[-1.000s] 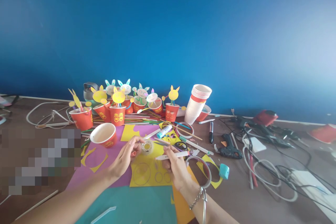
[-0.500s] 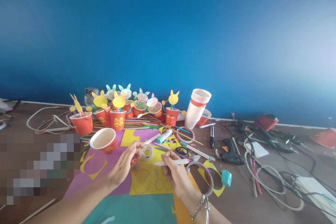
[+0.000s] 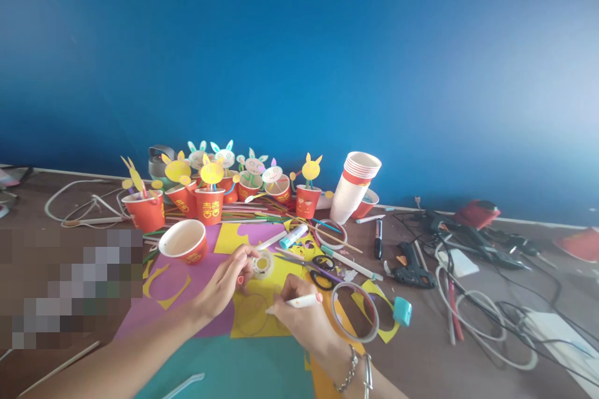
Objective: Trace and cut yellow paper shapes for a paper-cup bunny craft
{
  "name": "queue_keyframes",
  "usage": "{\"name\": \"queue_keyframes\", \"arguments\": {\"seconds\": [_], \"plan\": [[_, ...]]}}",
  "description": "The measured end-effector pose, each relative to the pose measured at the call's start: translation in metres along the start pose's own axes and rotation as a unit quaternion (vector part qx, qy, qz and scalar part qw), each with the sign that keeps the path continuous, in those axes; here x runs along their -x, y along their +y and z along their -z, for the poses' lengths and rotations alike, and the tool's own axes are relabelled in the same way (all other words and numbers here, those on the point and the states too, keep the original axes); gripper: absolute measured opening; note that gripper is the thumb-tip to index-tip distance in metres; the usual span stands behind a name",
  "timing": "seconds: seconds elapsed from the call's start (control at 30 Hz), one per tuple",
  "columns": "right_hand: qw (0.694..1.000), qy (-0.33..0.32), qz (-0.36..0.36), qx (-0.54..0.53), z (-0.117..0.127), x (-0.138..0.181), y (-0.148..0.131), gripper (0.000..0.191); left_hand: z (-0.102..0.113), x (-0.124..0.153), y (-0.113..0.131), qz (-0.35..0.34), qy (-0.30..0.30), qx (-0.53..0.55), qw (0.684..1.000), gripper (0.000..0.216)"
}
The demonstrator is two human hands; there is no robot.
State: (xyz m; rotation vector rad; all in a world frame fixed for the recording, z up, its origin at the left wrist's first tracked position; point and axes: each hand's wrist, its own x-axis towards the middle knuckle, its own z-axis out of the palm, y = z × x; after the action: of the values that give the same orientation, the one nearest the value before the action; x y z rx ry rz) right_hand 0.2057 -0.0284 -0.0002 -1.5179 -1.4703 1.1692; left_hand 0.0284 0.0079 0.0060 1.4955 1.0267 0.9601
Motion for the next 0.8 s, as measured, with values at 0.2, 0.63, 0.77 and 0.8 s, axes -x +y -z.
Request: {"name": "queue_keyframes", "arguments": {"seconds": [0.2, 0.63, 0.77, 0.8], "plan": [[0.999, -0.006, -0.015, 0.049, 0.0013, 0.0000, -0.0069, 0.024, -0.0002, 0.0004, -0.0002, 0.004, -0.013, 0.008, 1.000, 0.035], [0.995, -0.011, -0.005, 0.101, -0.0003, 0.0000, -0.0036, 0.021, 0.0004, 0.0000, -0.0010, -0.007, -0.014, -0.006, 1.000, 0.035], [0.993, -0.003, 0.000, 0.118, -0.0010, -0.0003, -0.0024, 0.020, -0.0001, 0.0000, -0.0017, 0.003, -0.013, 0.008, 1.000, 0.036], [0.993, 0.002, -0.001, 0.120, -0.0007, -0.0004, -0.0028, 0.020, -0.0001, 0.0000, -0.0020, 0.006, -0.014, 0.012, 1.000, 0.036]]}}
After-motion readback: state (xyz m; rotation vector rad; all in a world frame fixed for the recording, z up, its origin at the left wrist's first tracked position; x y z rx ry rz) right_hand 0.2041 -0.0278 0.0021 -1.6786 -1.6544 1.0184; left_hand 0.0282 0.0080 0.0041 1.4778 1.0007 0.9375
